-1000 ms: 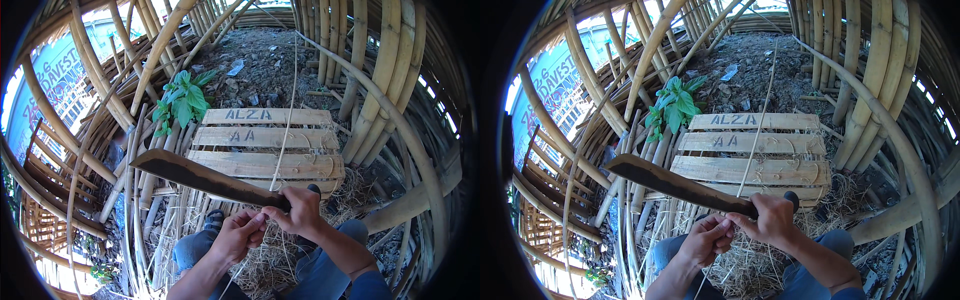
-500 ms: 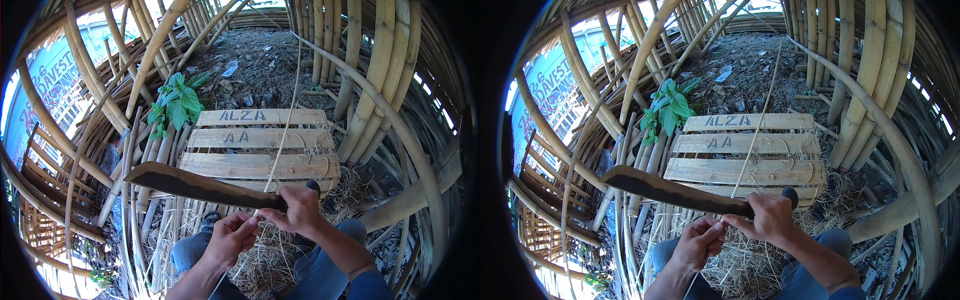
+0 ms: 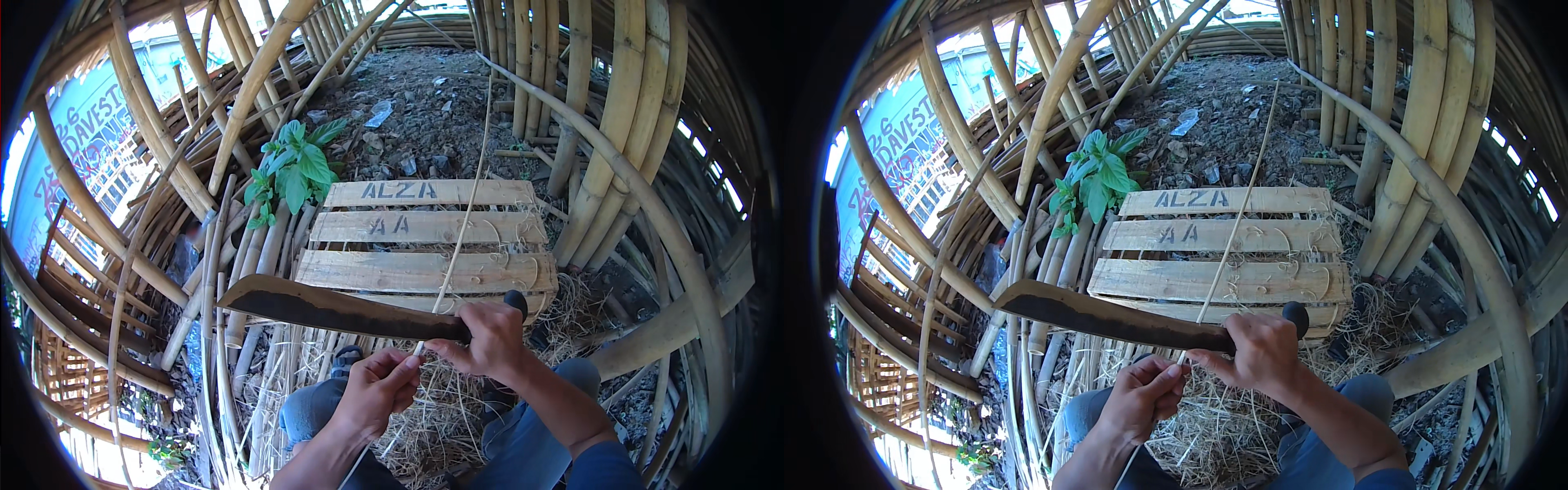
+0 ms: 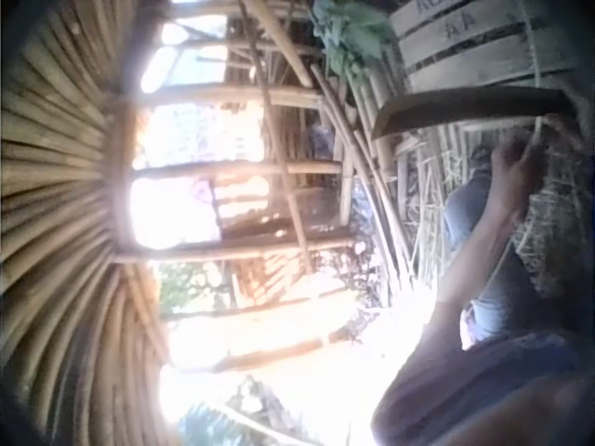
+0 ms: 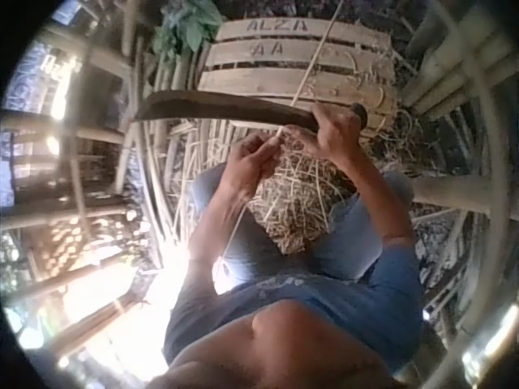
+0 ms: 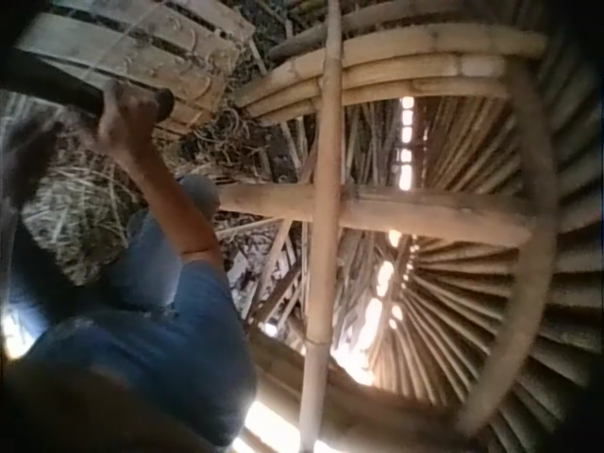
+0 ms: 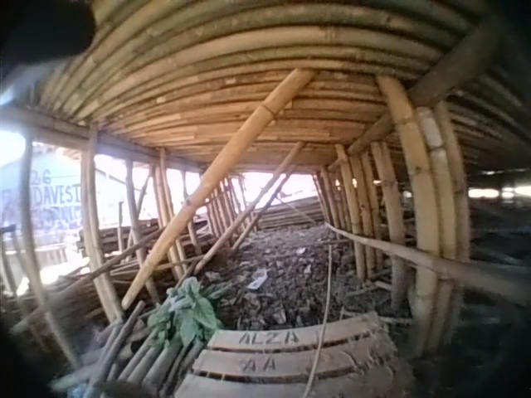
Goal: The person scrapes a bamboo strip using a machete over a wooden crate, sets them down, and gathers bamboo pieces on the ground by hand.
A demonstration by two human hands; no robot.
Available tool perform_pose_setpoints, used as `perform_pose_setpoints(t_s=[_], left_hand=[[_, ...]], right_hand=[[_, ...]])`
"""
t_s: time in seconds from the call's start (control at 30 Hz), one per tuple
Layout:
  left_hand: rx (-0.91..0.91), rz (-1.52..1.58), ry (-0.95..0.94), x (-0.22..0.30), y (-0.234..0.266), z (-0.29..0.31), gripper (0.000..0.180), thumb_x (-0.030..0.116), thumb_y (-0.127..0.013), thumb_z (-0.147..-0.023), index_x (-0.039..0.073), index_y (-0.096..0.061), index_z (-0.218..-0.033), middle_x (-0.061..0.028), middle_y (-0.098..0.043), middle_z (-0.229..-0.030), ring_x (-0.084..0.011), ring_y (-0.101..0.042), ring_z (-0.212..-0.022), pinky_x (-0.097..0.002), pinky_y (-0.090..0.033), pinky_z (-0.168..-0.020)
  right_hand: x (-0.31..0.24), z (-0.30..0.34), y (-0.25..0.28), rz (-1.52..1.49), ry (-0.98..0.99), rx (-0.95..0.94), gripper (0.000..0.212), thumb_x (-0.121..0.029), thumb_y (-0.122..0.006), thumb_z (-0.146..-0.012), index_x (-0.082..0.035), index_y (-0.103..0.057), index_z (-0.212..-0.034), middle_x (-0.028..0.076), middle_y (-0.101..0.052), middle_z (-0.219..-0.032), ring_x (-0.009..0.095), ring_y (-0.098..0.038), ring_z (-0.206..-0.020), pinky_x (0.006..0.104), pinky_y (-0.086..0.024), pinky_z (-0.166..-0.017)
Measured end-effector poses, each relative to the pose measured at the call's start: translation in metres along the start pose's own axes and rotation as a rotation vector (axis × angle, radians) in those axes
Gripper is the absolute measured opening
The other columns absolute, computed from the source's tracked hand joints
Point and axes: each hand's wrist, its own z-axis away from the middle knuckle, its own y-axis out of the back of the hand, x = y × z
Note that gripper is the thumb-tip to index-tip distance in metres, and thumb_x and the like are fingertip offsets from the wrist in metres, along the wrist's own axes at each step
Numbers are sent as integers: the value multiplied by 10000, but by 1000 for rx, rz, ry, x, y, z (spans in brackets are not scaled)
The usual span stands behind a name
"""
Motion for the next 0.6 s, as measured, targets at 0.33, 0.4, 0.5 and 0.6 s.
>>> perform_pose_setpoints(t_s=[0.33,0.4,0.5,0.6], left_hand=[[-7,24,8,4,6,5,140,99,-530,-944,-20,-604,-954,-38,-532,-692,-54,-344,-467,-207,-248,-406],[19,18,24,6,6,8,141,98,-525,-945,-19,-603,-954,-41,-531,-693,-52,-336,-464,-203,-240,-403],[15,40,28,5,10,10,145,98,-516,-949,-18,-604,-957,-42,-530,-695,-50,-330,-463,-203,-232,-397],[17,25,29,4,16,15,151,97,-512,-949,-19,-605,-973,-45,-528,-692,-50,-324,-459,-205,-226,-393]], right_hand=[[13,-1,8,49,-67,5,576,-597,-596,-806,-78,-483,-584,73,-516,-480,213,-555,-407,333,-423,-384],[17,-2,6,71,-49,1,573,-594,-594,-809,-75,-489,-589,75,-518,-481,215,-556,-409,335,-422,-384],[22,-2,8,102,-68,21,573,-592,-589,-814,-70,-500,-597,79,-525,-489,219,-559,-412,339,-420,-385],[35,2,10,104,-183,20,573,-593,-581,-819,-65,-513,-605,83,-536,-504,226,-565,-418,343,-426,-391]])
